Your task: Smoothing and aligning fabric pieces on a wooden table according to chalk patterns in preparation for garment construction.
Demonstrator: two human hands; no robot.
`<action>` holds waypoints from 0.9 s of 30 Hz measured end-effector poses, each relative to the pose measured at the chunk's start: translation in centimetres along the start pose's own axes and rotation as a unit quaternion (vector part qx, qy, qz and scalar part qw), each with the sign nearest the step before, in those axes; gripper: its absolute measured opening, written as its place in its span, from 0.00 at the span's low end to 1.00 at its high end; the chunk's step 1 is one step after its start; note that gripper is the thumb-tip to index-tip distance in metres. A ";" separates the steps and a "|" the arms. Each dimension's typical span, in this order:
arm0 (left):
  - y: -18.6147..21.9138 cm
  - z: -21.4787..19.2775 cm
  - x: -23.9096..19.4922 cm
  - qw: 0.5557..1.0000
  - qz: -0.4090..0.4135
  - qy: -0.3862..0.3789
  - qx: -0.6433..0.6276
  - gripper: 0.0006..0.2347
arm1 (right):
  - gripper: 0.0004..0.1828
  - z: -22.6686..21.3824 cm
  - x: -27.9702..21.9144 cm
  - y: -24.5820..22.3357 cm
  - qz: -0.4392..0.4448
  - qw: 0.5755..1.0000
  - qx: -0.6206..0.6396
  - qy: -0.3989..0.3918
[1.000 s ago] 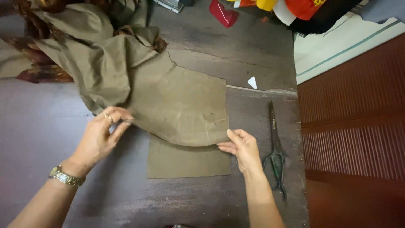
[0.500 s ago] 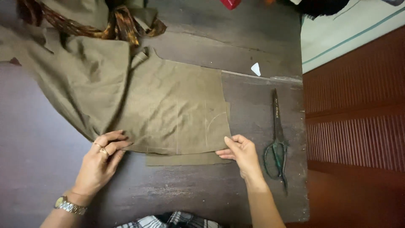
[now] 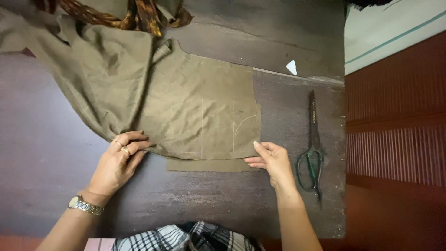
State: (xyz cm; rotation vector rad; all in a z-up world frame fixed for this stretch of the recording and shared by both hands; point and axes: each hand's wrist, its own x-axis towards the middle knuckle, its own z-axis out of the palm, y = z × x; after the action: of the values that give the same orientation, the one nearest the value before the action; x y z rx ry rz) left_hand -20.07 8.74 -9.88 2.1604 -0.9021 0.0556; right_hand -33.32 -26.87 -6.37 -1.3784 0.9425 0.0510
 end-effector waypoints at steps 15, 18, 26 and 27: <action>1.1 -1.7 -1.3 0.999 0.042 -0.011 -0.027 0.09 | 0.08 -0.6 -1.7 -0.3 -0.030 0.998 -0.052 0.024; -0.3 -0.2 -2.6 0.999 0.025 -0.036 -0.003 0.10 | 0.11 -0.1 -1.5 0.4 0.033 0.995 -0.087 0.041; 0.2 -0.3 -2.2 0.999 0.042 -0.021 0.012 0.11 | 0.37 0.3 -1.8 -1.5 0.059 0.991 -0.115 0.032; 0.5 -0.2 -2.0 0.999 0.040 -0.023 0.012 0.11 | 0.37 0.2 -1.9 -1.5 0.062 0.991 -0.115 0.031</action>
State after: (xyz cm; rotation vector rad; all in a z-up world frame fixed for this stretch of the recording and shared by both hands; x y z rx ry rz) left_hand -21.83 9.83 -10.02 2.1556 -1.0180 0.0579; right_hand -33.66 -26.19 -4.11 -1.5396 1.0999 0.2176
